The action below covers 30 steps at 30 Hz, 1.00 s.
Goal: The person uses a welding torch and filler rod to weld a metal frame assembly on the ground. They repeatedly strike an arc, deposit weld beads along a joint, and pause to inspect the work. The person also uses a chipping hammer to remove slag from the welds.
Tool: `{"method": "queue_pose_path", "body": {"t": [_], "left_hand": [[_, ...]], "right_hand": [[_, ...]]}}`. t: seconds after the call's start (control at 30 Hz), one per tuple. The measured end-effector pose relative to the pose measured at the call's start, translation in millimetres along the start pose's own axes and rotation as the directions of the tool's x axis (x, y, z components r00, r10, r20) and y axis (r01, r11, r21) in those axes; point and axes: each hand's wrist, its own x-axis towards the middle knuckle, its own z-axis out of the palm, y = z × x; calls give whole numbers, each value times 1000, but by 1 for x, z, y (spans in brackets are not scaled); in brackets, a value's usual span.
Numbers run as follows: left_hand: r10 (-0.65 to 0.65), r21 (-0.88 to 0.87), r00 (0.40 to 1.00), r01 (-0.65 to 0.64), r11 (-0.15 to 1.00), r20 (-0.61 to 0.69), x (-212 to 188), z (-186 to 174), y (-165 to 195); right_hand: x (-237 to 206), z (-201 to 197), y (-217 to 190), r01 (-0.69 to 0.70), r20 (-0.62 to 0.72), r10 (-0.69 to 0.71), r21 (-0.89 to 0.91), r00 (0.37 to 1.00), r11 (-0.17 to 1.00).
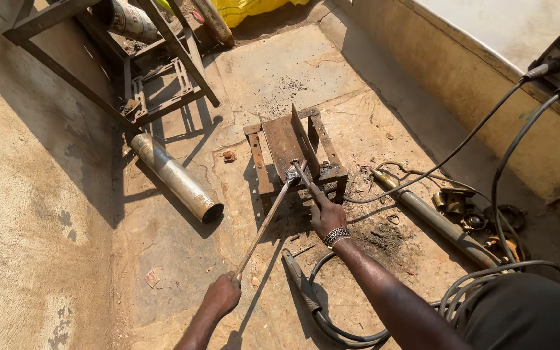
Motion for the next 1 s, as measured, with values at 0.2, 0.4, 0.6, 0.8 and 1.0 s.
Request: {"method": "queue_pose_path", "body": {"t": [0.2, 0.4, 0.6, 0.8, 1.0], "left_hand": [[-45, 4, 999, 45, 999, 18, -4, 1, 2], [-32, -26, 999, 32, 999, 28, -11, -4, 5], [-30, -54, 999, 32, 998, 35, -15, -7, 8], [-89, -47, 990, 95, 994, 111, -17, -10, 15], [-58, -29, 998, 59, 998, 35, -18, -14, 13]], "right_hand": [[3, 0, 0, 28, 1, -28, -31, 1000, 999], [8, -1, 7, 7, 192, 20, -136, 981, 991], [5, 2, 6, 156, -58, -149, 149, 987, 976], [6, -5, 9, 92, -60, -85, 121, 995, 988], [17, -1, 15, 88, -115, -77, 98, 990, 991]]}}
